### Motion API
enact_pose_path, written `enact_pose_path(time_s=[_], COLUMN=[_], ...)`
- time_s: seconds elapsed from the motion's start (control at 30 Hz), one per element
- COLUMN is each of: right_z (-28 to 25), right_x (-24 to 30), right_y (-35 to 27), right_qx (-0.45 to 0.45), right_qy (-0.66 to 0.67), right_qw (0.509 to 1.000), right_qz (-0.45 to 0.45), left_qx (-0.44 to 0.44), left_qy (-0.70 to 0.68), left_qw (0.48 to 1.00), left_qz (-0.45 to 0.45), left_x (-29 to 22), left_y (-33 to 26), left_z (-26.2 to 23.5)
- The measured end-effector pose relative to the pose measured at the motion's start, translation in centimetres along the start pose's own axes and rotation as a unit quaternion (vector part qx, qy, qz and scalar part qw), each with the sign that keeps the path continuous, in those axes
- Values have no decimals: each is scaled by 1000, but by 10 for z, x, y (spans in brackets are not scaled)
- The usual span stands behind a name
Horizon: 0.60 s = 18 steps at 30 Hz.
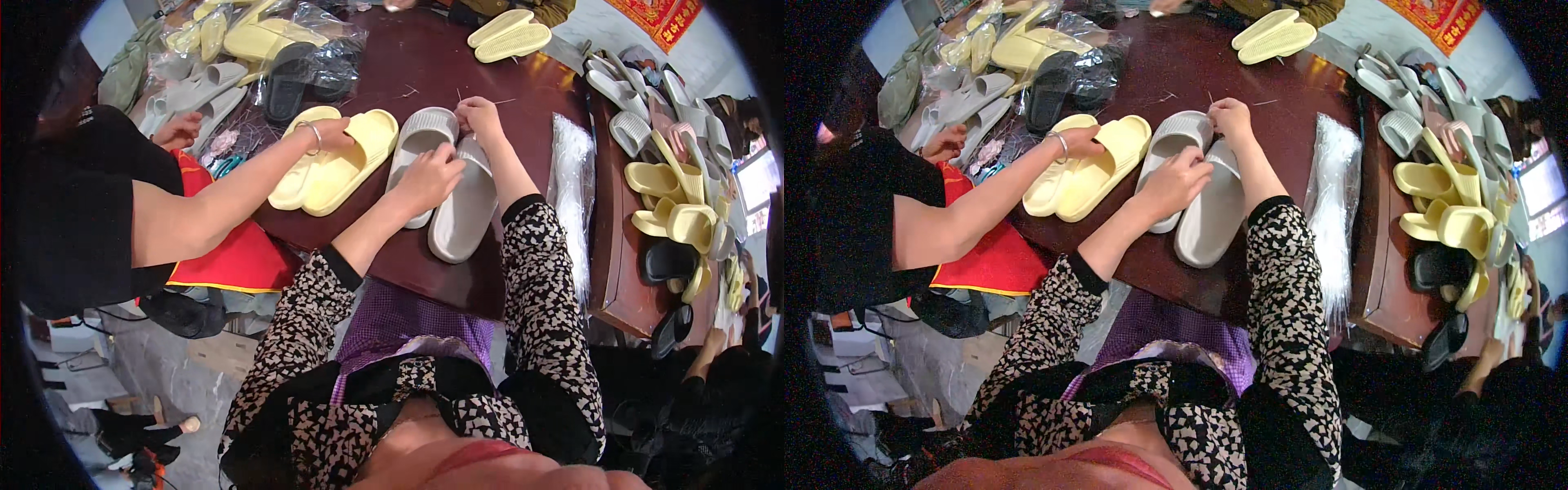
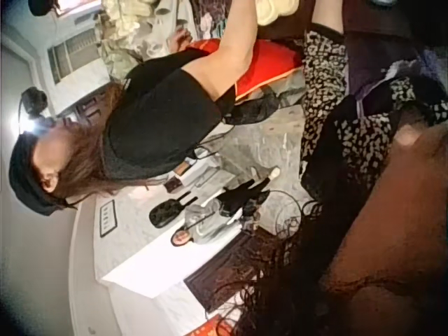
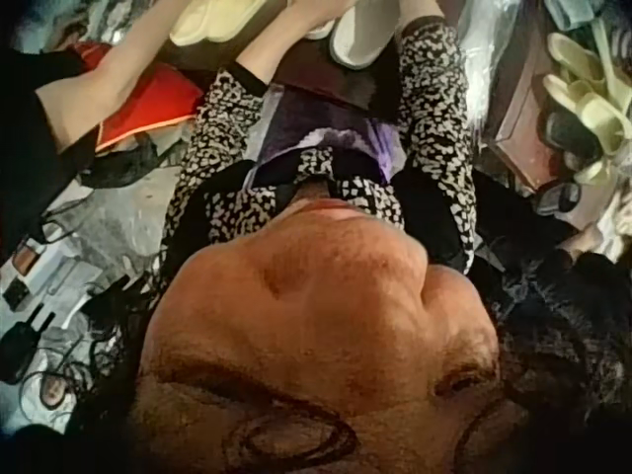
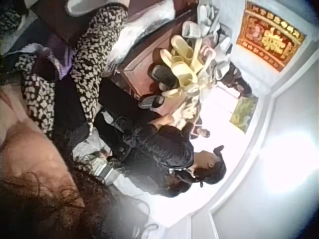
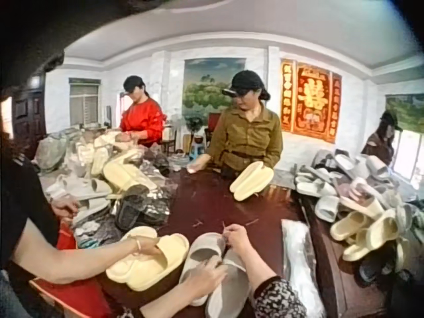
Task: The person pairs and secures slippers together by threading plastic tag fasteners through the slippers by hand.
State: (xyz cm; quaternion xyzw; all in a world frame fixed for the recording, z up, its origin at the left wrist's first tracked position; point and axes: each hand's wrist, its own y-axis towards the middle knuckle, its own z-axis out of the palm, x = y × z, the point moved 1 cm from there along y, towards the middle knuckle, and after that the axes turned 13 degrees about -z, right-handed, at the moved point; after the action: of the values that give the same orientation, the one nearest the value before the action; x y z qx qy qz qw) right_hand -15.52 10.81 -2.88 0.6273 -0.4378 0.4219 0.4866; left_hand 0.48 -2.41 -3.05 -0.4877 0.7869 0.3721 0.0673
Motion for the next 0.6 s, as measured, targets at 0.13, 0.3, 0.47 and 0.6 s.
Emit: enact_pose_path(time_s=[0.13,0.3,0.47,0.6], right_z=[-11,-8,-17,-23], right_x=[12,40,43,41], right_y=[-22,-59,-87,-104], right_qx=[5,72,15,-60], right_qy=[102,266,305,263], right_qw=[995,961,951,962], right_qz=[-14,-37,-42,-35], left_qx=[-121,-86,115,109], left_qy=[15,71,49,19], left_qw=[992,992,984,982], left_qz=[5,-52,-130,-152], left_x=[-6,13,7,1], left_y=[18,48,32,34], left_z=[-22,-29,-23,-11])
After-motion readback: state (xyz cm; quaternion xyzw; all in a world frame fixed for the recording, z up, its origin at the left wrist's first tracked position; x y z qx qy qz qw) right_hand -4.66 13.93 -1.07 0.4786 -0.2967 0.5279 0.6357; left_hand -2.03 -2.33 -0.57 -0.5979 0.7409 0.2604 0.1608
